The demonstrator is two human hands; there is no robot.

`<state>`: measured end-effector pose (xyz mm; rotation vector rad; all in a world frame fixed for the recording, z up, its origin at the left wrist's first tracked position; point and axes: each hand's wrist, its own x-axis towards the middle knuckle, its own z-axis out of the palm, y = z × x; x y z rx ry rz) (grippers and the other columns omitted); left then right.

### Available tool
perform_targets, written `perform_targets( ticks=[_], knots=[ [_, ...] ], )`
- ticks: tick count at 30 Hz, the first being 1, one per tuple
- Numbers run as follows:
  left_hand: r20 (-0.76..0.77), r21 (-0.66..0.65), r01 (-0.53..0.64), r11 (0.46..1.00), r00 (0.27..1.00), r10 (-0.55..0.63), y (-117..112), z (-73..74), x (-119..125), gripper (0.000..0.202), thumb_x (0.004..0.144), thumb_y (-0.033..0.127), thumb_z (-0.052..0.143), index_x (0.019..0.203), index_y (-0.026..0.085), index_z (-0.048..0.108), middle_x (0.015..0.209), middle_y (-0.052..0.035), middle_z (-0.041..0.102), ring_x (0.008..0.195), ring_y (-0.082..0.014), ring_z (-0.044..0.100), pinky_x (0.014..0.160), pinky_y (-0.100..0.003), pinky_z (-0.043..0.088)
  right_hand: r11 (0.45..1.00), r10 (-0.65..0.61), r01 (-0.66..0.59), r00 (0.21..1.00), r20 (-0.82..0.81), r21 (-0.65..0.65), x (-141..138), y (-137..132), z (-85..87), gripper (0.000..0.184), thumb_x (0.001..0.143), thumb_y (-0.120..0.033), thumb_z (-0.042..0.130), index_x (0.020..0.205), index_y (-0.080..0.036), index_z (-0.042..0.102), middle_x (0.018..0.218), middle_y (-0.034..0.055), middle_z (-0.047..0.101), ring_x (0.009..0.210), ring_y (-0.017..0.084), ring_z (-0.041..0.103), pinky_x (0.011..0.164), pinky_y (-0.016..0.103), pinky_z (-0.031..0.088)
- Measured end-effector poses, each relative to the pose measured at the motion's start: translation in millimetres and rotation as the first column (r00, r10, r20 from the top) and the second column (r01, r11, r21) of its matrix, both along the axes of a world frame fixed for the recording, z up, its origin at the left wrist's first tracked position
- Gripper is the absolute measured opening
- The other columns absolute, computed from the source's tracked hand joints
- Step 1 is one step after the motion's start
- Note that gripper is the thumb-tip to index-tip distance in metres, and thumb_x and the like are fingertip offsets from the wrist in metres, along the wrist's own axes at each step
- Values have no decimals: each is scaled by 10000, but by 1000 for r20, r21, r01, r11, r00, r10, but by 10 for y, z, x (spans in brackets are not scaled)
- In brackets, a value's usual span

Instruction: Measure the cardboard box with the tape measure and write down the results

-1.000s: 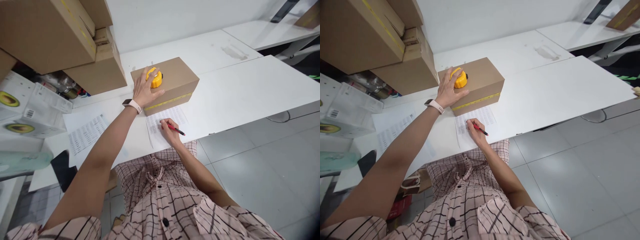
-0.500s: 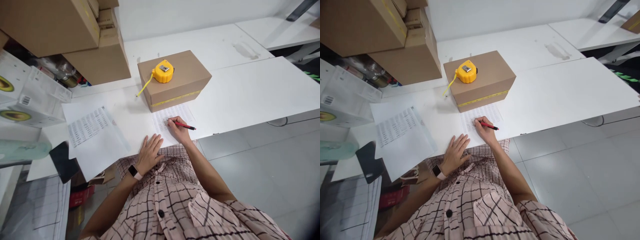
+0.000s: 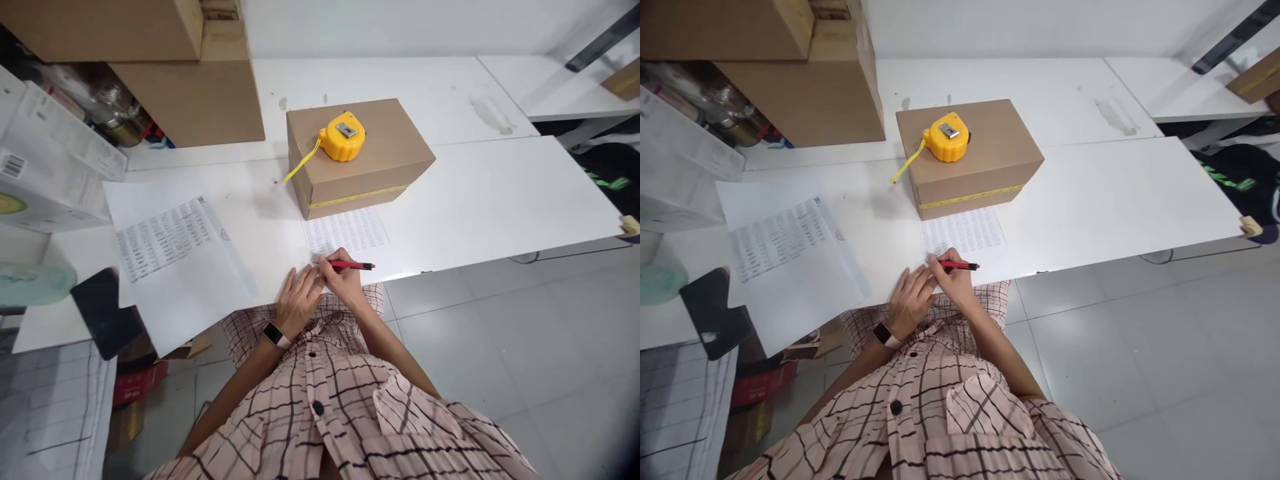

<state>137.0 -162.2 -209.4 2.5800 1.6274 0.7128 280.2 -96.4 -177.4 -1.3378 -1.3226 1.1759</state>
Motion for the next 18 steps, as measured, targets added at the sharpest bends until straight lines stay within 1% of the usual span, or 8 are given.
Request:
perform_targets(
  ticks=[2, 5, 7, 10, 12, 15, 18],
  knots=[
    [21, 9, -1, 1000, 1000, 1, -1, 1, -6, 399, 1035, 348, 522, 1402, 231, 625, 1455, -127, 620, 1388, -309, 565, 1208, -553, 444, 1000, 6, -7, 999, 52, 23, 41, 26, 27, 297, 886, -459, 661, 740, -245, 517, 648, -34, 522, 618, 139, 493, 594, 296, 425],
    [65, -31, -1, 1000, 998, 3, -2, -17, -14, 388, 1034, 359, 526, 1382, 233, 641, 1448, -121, 627, 1391, -309, 561, 1213, -547, 441, 999, 26, -30, 995, 95, 42, 86, 45, 32, 242, 896, -434, 648, 782, -248, 543, 680, -29, 543, 633, 139, 494, 599, 295, 421],
    [81, -60, 1, 998, 997, 4, -5, -36, -19, 396, 1035, 366, 522, 1395, 243, 631, 1464, -113, 614, 1403, -306, 548, 1224, -550, 427, 998, 25, -30, 995, 95, 47, 85, 40, 5, 261, 895, -444, 656, 773, -246, 538, 673, -29, 546, 632, 137, 497, 607, 297, 425],
    [86, -52, 6, 999, 996, -1, -6, -47, -22, 397, 1038, 374, 514, 1388, 232, 635, 1457, -114, 620, 1398, -301, 554, 1221, -541, 432, 999, 9, -14, 994, 105, 43, 50, 19, -34, 338, 893, -453, 657, 705, -246, 466, 616, -44, 492, 597, 129, 462, 590, 296, 406],
    [95, -57, 8, 998, 996, -2, -4, -36, -21, 385, 1039, 374, 510, 1367, 227, 650, 1441, -116, 634, 1387, -299, 565, 1214, -538, 442, 999, 2, -7, 993, 118, 41, 26, 10, -35, 357, 891, -449, 649, 688, -249, 434, 599, -49, 462, 584, 126, 442, 581, 299, 395],
    [110, -85, 4, 996, 994, 5, 0, -12, -20, 374, 1041, 377, 508, 1343, 225, 667, 1426, -116, 646, 1378, -299, 574, 1206, -535, 450, 998, -25, 18, 991, 131, 55, 14, 12, -16, 352, 889, -435, 639, 680, -254, 421, 596, -46, 439, 585, 129, 428, 577, 307, 395],
    [93, -29, 4, 1000, 996, -1, -1, -16, -19, 374, 1041, 374, 517, 1338, 203, 667, 1412, -124, 656, 1373, -294, 580, 1204, -516, 452, 998, -25, 17, 990, 139, 59, 33, 21, -18, 334, 895, -413, 634, 680, -252, 435, 609, -42, 447, 595, 130, 436, 587, 312, 399]
  ],
)
